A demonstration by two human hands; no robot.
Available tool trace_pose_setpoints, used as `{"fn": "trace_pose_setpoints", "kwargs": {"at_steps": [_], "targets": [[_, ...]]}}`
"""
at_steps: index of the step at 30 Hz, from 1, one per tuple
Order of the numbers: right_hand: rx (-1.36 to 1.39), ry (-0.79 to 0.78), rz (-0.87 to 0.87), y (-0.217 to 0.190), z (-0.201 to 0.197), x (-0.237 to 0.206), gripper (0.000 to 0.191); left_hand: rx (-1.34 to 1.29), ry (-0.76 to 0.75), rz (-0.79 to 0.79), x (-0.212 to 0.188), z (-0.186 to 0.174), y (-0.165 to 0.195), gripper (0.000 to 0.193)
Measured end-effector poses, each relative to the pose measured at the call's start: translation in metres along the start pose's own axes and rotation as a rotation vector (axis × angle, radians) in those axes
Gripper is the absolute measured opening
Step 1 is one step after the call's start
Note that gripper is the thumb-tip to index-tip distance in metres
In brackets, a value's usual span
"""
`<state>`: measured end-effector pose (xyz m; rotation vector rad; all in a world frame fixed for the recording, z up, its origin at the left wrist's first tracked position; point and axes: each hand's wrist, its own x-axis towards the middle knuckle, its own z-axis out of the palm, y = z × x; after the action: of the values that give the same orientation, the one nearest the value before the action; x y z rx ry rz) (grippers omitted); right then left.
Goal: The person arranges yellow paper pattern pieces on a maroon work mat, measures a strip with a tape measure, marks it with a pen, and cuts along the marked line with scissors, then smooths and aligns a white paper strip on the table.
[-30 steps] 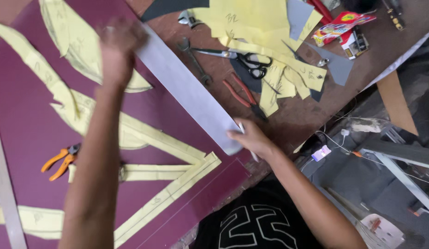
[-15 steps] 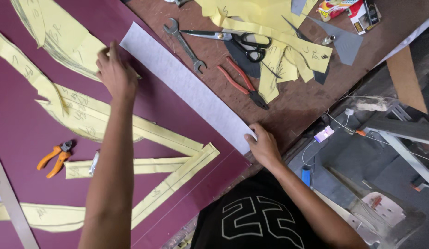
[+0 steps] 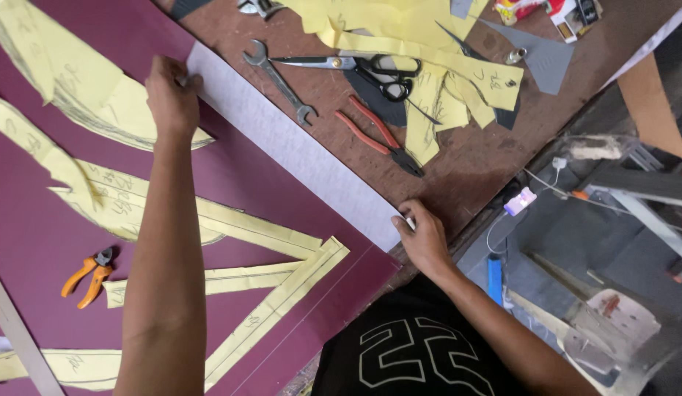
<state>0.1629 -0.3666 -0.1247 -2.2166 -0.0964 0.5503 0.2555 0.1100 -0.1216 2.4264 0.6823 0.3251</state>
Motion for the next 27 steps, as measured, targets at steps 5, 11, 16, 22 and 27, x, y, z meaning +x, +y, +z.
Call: {"fn": "trace_pose_setpoints", "kwargs": {"at_steps": [5, 11, 16, 22, 27], "targets": [[0.026, 0.038, -0.082, 0.004, -0.001, -0.004, 0.022, -0.114, 0.083, 0.172, 0.002, 0.005, -0.004, 0.031], [0.014, 0.092, -0.201, 0.013, 0.0, -0.007, 0.022, -0.206, 0.064, 0.235, 0.004, 0.006, -0.01, 0.034], [0.01, 0.091, -0.215, 0.02, -0.003, -0.007, 0.021, -0.16, 0.115, 0.405, 0.002, 0.008, -0.014, 0.033], [0.05, 0.074, -0.161, 0.022, -0.007, -0.011, 0.02, -0.299, 0.016, 0.25, 0.002, 0.014, -0.026, 0.016], [0.055, 0.111, -0.178, 0.022, -0.009, -0.01, 0.017, -0.141, 0.074, 0.297, 0.004, 0.019, -0.029, 0.024]]}}
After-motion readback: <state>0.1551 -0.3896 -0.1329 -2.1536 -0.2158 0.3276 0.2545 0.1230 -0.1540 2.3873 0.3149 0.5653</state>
